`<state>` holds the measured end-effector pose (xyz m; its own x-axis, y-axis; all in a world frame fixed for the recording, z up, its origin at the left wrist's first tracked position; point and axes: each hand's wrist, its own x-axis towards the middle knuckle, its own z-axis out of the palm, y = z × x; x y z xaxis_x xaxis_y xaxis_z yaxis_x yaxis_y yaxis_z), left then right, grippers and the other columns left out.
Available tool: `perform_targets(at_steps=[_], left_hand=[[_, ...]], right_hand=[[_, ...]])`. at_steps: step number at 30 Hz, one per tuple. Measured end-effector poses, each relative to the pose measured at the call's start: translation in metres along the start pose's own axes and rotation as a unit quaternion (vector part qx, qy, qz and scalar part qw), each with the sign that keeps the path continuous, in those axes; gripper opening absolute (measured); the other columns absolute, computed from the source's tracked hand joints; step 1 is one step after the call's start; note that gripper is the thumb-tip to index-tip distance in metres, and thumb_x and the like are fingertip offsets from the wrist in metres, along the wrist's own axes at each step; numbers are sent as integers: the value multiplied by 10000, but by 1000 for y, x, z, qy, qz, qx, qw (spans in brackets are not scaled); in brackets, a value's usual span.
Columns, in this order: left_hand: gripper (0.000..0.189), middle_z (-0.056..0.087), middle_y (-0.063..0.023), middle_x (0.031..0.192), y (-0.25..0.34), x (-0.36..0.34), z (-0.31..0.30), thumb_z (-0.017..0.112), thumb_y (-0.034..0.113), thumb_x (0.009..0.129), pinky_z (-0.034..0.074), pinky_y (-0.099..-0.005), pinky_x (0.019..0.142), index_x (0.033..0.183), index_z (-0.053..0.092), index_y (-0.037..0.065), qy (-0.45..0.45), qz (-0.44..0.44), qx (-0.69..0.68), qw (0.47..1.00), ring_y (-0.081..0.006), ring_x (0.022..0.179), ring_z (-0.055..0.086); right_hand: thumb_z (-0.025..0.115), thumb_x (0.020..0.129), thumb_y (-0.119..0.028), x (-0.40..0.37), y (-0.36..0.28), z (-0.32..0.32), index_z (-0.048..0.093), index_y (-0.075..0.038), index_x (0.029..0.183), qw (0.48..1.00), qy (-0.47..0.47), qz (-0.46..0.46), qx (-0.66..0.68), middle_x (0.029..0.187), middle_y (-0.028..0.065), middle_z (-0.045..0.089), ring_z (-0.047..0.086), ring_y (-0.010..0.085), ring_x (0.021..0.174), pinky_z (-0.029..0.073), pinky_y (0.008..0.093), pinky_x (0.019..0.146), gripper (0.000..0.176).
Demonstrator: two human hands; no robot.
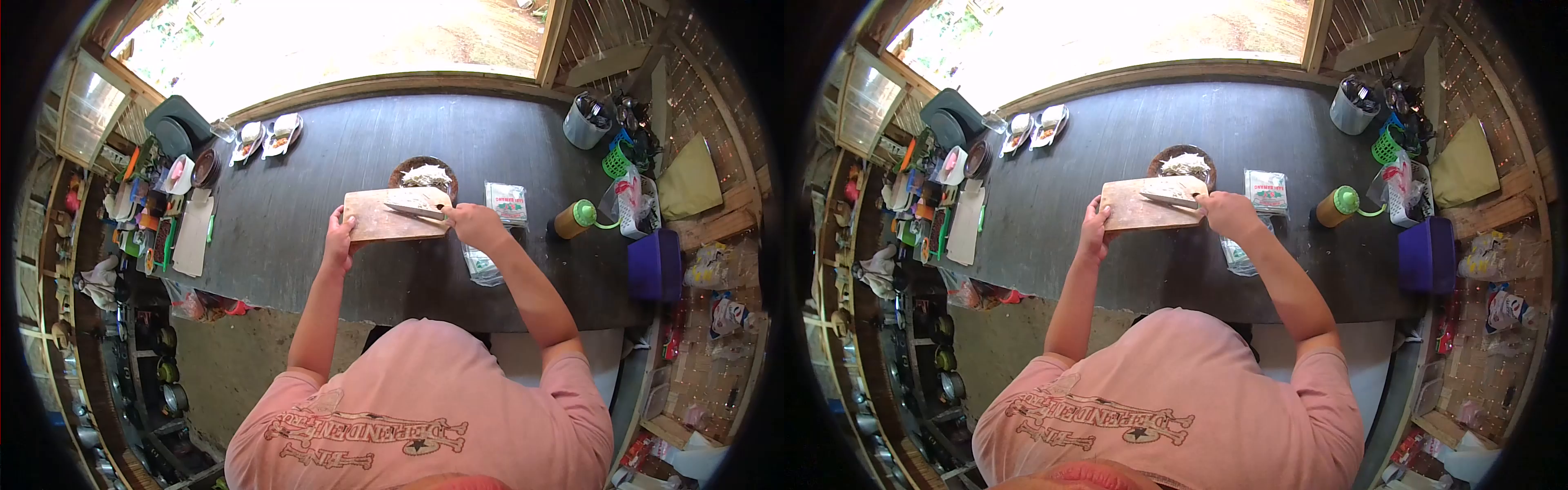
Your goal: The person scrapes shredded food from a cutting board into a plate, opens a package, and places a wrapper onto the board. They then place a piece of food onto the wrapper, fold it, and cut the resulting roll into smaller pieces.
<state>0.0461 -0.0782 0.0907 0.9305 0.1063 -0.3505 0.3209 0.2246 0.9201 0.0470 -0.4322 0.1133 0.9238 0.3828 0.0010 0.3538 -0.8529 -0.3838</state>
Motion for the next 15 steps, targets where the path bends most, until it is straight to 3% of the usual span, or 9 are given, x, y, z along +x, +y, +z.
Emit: perform_targets(at_steps=[8, 11, 15], left_hand=[[534, 657, -103, 1409, 8, 12, 0, 558, 182, 1117, 700, -371, 790, 1626, 412, 105, -10, -37, 38, 999, -205, 1131, 757], [544, 661, -103, 1405, 9, 16, 0, 565, 187, 1113, 697, -367, 784, 1628, 410, 104, -18, -42, 42, 998, -206, 1126, 757], [555, 663, -105, 1413, 13, 21, 1, 571, 188, 1110, 698, -372, 792, 1634, 409, 102, -24, -50, 48, 997, -204, 1123, 756]], right_hand=[[629, 1103, -327, 38, 51, 30, 761, -173, 1214, 998, 47, 48, -4, 1091, 112, 776, 779, 335, 1078, 624, 511, 873, 231], [625, 1104, -336, 39, 46, 24, 763, -178, 1218, 997, 23, 64, -24, 1089, 109, 784, 778, 332, 1085, 623, 511, 885, 239], [637, 1096, -331, 25, 8, 1, 778, -160, 1195, 998, 13, 25, 51, 1096, 133, 797, 773, 352, 1095, 613, 516, 918, 243]])
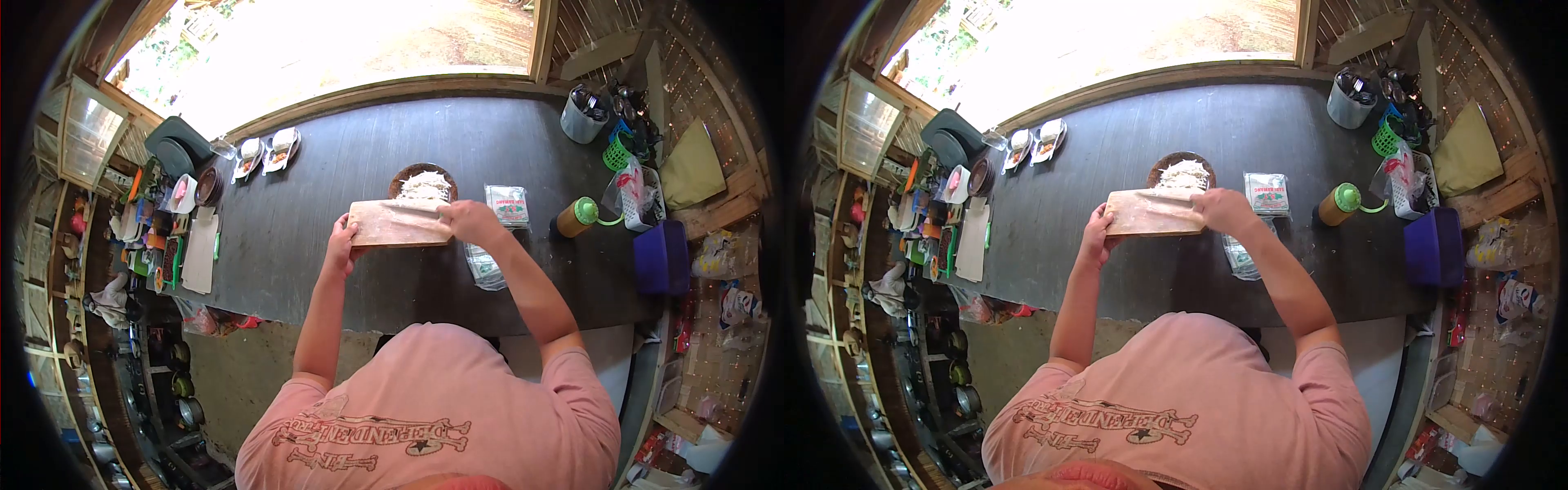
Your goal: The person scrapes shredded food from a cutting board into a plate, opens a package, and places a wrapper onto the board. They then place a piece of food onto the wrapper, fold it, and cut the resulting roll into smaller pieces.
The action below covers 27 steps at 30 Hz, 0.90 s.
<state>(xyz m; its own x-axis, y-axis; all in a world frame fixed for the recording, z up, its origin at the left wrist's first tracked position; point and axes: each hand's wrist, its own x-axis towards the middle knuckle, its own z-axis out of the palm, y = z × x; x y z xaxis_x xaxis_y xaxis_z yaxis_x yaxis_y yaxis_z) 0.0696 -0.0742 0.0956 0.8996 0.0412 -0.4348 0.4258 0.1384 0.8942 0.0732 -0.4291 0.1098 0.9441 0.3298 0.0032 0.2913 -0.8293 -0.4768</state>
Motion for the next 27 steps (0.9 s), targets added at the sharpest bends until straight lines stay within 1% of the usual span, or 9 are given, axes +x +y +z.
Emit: perform_targets(at_steps=[4, 9, 12, 14, 16, 17, 21, 24, 27], left_hand=[[562, 671, -109, 1412, 4, 6, 2, 568, 192, 1110, 697, -374, 783, 1641, 409, 99, 0, -8, 4, 1000, -203, 1117, 756], [569, 671, -114, 1411, 12, 7, 5, 564, 191, 1111, 693, -375, 787, 1648, 407, 92, -3, -18, 23, 1000, -209, 1128, 753], [571, 669, -111, 1412, 11, 8, 2, 563, 191, 1110, 690, -372, 796, 1651, 409, 92, -8, -17, 18, 1000, -207, 1140, 747], [559, 669, -106, 1408, 7, 11, -5, 561, 189, 1109, 686, -364, 802, 1641, 423, 87, 2, -16, 25, 1000, -199, 1148, 740], [554, 668, -106, 1408, 3, 13, -14, 563, 185, 1107, 686, -366, 811, 1636, 429, 86, 0, -13, 24, 1000, -200, 1151, 738], [549, 666, -106, 1409, 2, 14, -18, 564, 182, 1106, 685, -369, 821, 1630, 435, 84, -2, -10, 23, 1000, -201, 1155, 735], [545, 663, -105, 1411, -1, 9, -27, 571, 179, 1103, 684, -373, 837, 1623, 442, 80, -8, -16, 3, 1000, -203, 1164, 732], [547, 661, -105, 1412, -1, 4, -33, 578, 180, 1101, 689, -375, 835, 1621, 443, 77, -1, -10, 5, 1000, -203, 1155, 736], [553, 659, -108, 1421, -1, -7, -40, 577, 181, 1105, 691, -377, 836, 1628, 434, 75, 7, -7, 2, 1000, -205, 1164, 737]], right_hand=[[634, 1094, -342, -5, -16, 3, 787, -145, 1218, 998, -34, -44, 0, 1095, 155, 796, 777, 375, 1079, 618, 513, 928, 278], [629, 1100, -324, 27, 16, 9, 788, -142, 1174, 995, -28, 46, -87, 1088, 154, 795, 792, 365, 1039, 637, 524, 873, 253], [633, 1097, -312, 26, 25, 6, 787, -150, 1160, 995, 14, 44, -93, 1065, 140, 790, 792, 359, 1029, 637, 519, 872, 233], [656, 1085, -320, 15, 28, 2, 782, -165, 1157, 997, 21, 33, -65, 1040, 120, 780, 782, 357, 1041, 632, 520, 876, 212], [662, 1081, -336, -3, 28, -9, 774, -175, 1142, 1000, 10, -27, 5, 1023, 103, 771, 769, 352, 1059, 624, 524, 878, 205], [646, 1088, -357, -7, 31, -13, 765, -176, 1141, 999, -24, -23, -16, 1014, 97, 768, 762, 352, 1063, 618, 532, 877, 224], [617, 1106, -364, 1, 62, 6, 761, -173, 1164, 998, -42, 0, -36, 1026, 103, 767, 760, 353, 1065, 617, 535, 881, 247], [601, 1116, -356, 5, 70, 13, 756, -169, 1181, 997, -8, 35, -74, 1045, 108, 767, 759, 356, 1070, 617, 541, 884, 251], [606, 1113, -340, -9, 44, 4, 754, -170, 1200, 998, 21, 43, -28, 1055, 114, 765, 758, 361, 1070, 615, 549, 883, 242]])
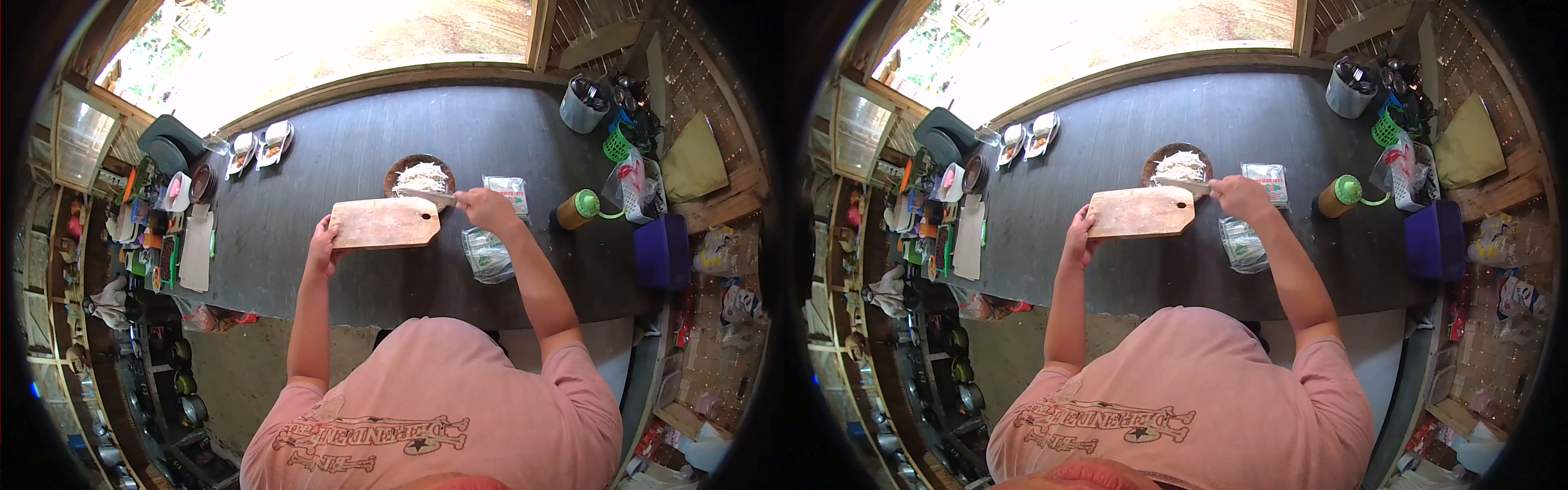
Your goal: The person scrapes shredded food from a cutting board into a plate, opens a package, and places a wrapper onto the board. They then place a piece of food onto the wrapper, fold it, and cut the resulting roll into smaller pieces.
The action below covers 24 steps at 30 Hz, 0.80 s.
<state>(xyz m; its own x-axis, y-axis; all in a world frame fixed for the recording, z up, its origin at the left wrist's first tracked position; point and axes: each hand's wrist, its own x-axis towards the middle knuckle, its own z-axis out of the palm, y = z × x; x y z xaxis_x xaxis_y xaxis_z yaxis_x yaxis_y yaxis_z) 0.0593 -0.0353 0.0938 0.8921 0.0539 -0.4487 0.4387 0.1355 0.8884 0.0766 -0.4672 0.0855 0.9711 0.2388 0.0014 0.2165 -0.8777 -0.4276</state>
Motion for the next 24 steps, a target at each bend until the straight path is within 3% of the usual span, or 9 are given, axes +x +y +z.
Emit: perform_targets(at_steps=[2, 5, 9, 11, 13, 16, 20, 22, 24], left_hand=[[560, 655, -113, 1435, -1, -2, -8, 571, 179, 1111, 692, -380, 837, 1642, 421, 81, -6, 13, 19, 1000, -214, 1176, 739], [559, 651, -118, 1447, -3, -4, -13, 562, 174, 1119, 695, -381, 839, 1649, 412, 82, -9, 15, -4, 1000, -218, 1185, 740], [555, 650, -125, 1451, -11, -4, -19, 552, 167, 1123, 704, -391, 852, 1651, 406, 75, -13, 25, -1, 1000, -227, 1199, 740], [567, 653, -119, 1444, -15, -12, -22, 566, 169, 1121, 710, -358, 786, 1658, 398, 93, -13, 35, -7, 999, -207, 1164, 756], [567, 641, -124, 1463, -22, -17, -26, 550, 158, 1124, 709, -389, 849, 1662, 390, 78, -22, 34, -13, 999, -228, 1214, 739], [564, 621, -131, 1492, -29, -27, -28, 532, 146, 1127, 708, -418, 916, 1665, 382, 64, -39, 32, -27, 998, -248, 1270, 719], [566, 607, -138, 1510, -34, -30, -22, 531, 143, 1125, 708, -412, 919, 1665, 378, 64, -57, 38, -41, 997, -247, 1290, 707], [573, 606, -139, 1511, -36, -24, -23, 536, 144, 1121, 706, -411, 922, 1666, 377, 64, -60, 37, -48, 996, -247, 1293, 705], [579, 604, -139, 1512, -35, -16, -22, 541, 145, 1117, 704, -409, 926, 1666, 375, 65, -62, 37, -58, 996, -246, 1296, 703]], right_hand=[[615, 1108, -325, -10, -9, 2, 755, -177, 1221, 996, -16, -70, 62, 1062, 114, 766, 761, 365, 1063, 613, 554, 882, 233], [617, 1110, -331, -16, -16, 5, 755, -182, 1224, 993, -79, -76, 54, 1069, 112, 766, 764, 364, 1058, 610, 558, 885, 232], [603, 1118, -321, -14, -5, 9, 737, -140, 1232, 999, -36, -1, -21, 1049, 139, 765, 765, 373, 1054, 614, 545, 867, 253], [601, 1117, -308, -25, -8, 6, 732, -135, 1258, 999, -31, 15, -18, 1053, 141, 768, 764, 374, 1052, 616, 537, 856, 258], [600, 1118, -307, -38, -16, 5, 728, -136, 1235, 997, 32, -26, 63, 1044, 129, 765, 764, 371, 1040, 615, 537, 849, 243], [601, 1119, -307, -62, -41, -2, 719, -137, 1209, 987, -19, -99, 129, 1016, 125, 752, 762, 378, 1014, 613, 541, 831, 226], [611, 1115, -313, -60, -24, 25, 719, -148, 1202, 996, -35, -68, 49, 988, 124, 739, 760, 382, 982, 614, 542, 818, 215], [623, 1110, -318, -49, -15, 26, 726, -160, 1206, 1000, 17, 5, -16, 983, 125, 734, 757, 389, 960, 614, 543, 808, 212], [628, 1106, -318, -49, -18, 21, 721, -159, 1219, 999, 33, -10, 7, 986, 127, 736, 755, 393, 959, 615, 544, 808, 216]])
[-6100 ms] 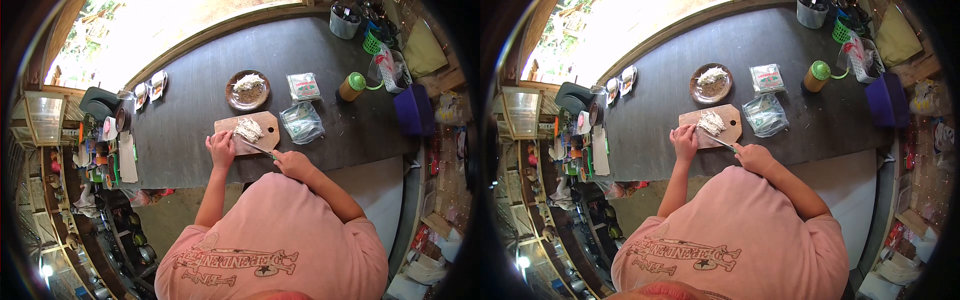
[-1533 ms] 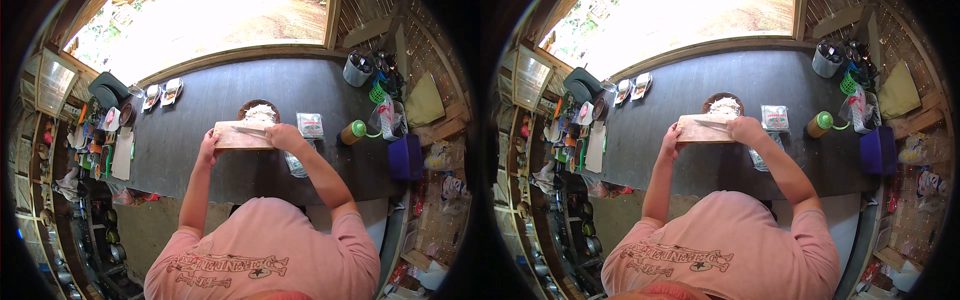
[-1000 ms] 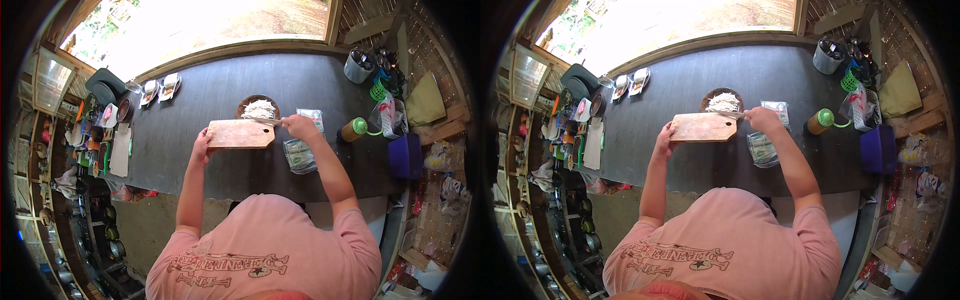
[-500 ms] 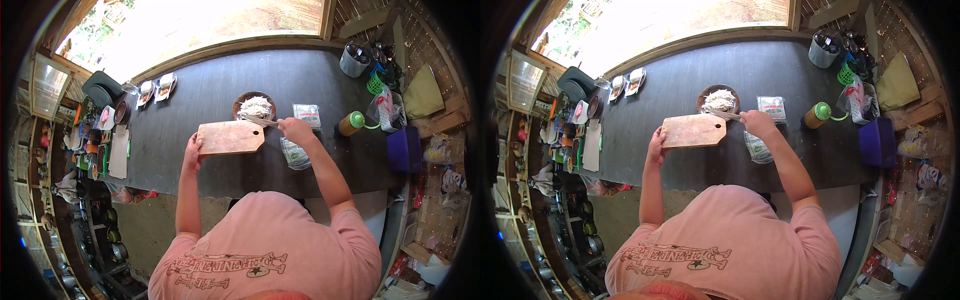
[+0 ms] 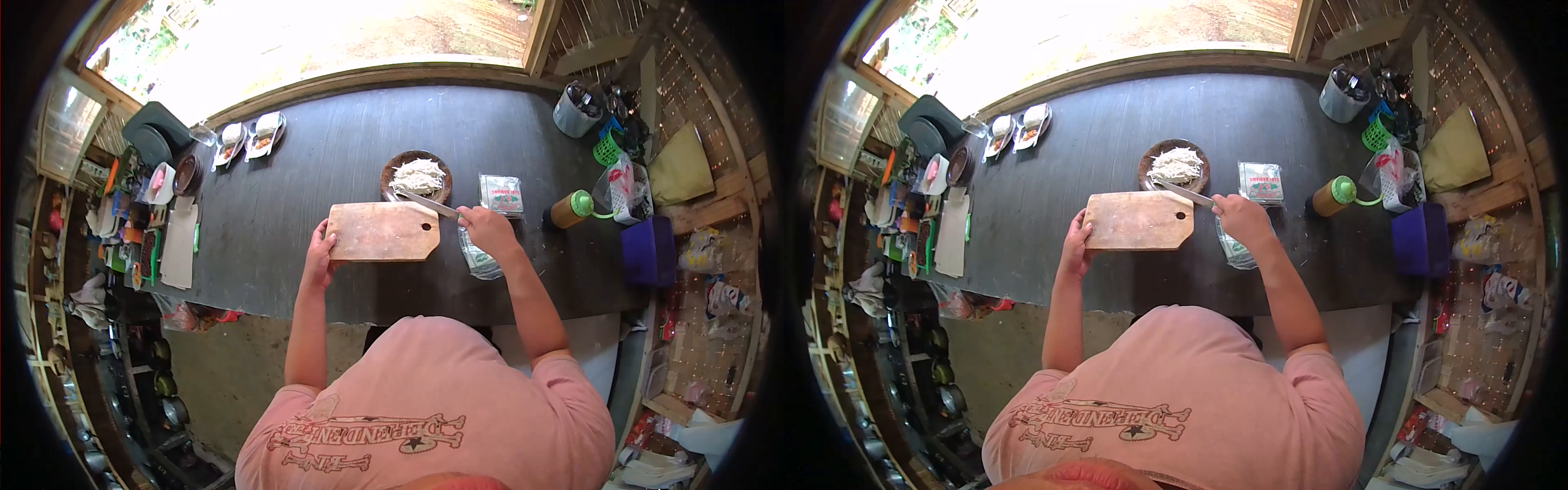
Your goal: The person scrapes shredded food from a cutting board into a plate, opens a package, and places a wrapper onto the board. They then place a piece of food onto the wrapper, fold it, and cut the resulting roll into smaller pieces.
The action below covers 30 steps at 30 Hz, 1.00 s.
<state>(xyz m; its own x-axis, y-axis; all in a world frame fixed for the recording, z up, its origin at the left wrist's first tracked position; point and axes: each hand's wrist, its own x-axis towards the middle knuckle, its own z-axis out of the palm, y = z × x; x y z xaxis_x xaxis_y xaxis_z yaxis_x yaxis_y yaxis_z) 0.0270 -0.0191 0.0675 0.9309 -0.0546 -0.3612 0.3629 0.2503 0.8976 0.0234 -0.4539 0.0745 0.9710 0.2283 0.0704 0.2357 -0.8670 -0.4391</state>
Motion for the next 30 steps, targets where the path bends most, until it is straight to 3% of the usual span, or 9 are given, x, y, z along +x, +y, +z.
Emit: perform_targets(at_steps=[5, 6, 11, 12, 17, 20, 27, 29, 30], left_hand=[[609, 602, -147, 1512, 5, 30, 8, 553, 150, 1108, 694, -399, 935, 1677, 353, 68, -23, 31, -26, 999, -252, 1295, 701], [608, 635, -130, 1455, 2, 39, 7, 582, 140, 1110, 703, -396, 839, 1678, 369, 96, -24, 38, -48, 998, -210, 1191, 728], [621, 624, -131, 1479, 24, 29, 16, 585, 168, 1117, 688, -386, 915, 1689, 356, 94, -19, -4, -4, 1000, -222, 1211, 733], [620, 626, -130, 1478, 23, 27, 13, 586, 169, 1118, 686, -380, 910, 1690, 358, 95, -26, -1, -10, 1000, -213, 1206, 732], [643, 619, -128, 1490, 19, 17, -13, 589, 168, 1126, 667, -374, 927, 1708, 323, 110, -61, -2, -30, 998, -200, 1242, 710], [649, 630, -126, 1443, 11, 12, -26, 591, 188, 1132, 646, -405, 935, 1712, 304, 130, -92, 14, -18, 996, -197, 1222, 693], [657, 614, -133, 1440, 12, 14, -30, 587, 205, 1151, 635, -410, 959, 1723, 271, 140, -125, -12, -35, 991, -202, 1239, 677], [652, 624, -131, 1403, 10, 19, -30, 586, 199, 1153, 637, -403, 936, 1724, 276, 139, -131, -6, -39, 991, -199, 1211, 682], [652, 624, -131, 1403, 8, 19, -33, 586, 199, 1153, 637, -403, 936, 1724, 276, 139, -137, -9, -40, 990, -199, 1211, 682]], right_hand=[[637, 1097, -309, 2, -39, -36, 702, -159, 1254, 995, -26, -80, 46, 989, 133, 744, 752, 399, 957, 616, 542, 794, 227], [641, 1095, -302, 9, -29, -28, 705, -160, 1259, 996, -28, -71, 45, 987, 134, 746, 753, 396, 952, 616, 534, 784, 227], [674, 1084, -309, 29, -11, -27, 746, -213, 1269, 996, 43, 38, -75, 963, 130, 732, 754, 387, 911, 602, 525, 745, 221], [701, 1073, -313, 24, -14, -24, 746, -239, 1296, 994, 101, -11, -32, 940, 109, 721, 751, 388, 866, 597, 527, 720, 240], [707, 1072, -315, 0, -61, -20, 739, -248, 1314, 993, 26, -114, -10, 924, 93, 705, 752, 377, 838, 600, 515, 702, 252], [677, 1084, -299, 4, -58, -6, 707, -215, 1335, 989, 29, 17, -146, 943, 113, 715, 759, 382, 862, 611, 525, 718, 266], [722, 1040, -291, -12, -149, 8, 735, -199, 1348, 995, 30, -88, -27, 993, 123, 746, 760, 394, 899, 612, 532, 755, 322], [711, 1052, -295, -7, -119, 21, 751, -186, 1321, 995, 69, -71, -29, 1040, 128, 764, 758, 406, 917, 612, 528, 764, 293], [698, 1062, -284, -3, -103, 21, 750, -182, 1331, 994, 63, 18, -90, 1074, 132, 772, 758, 412, 939, 615, 530, 781, 292]])
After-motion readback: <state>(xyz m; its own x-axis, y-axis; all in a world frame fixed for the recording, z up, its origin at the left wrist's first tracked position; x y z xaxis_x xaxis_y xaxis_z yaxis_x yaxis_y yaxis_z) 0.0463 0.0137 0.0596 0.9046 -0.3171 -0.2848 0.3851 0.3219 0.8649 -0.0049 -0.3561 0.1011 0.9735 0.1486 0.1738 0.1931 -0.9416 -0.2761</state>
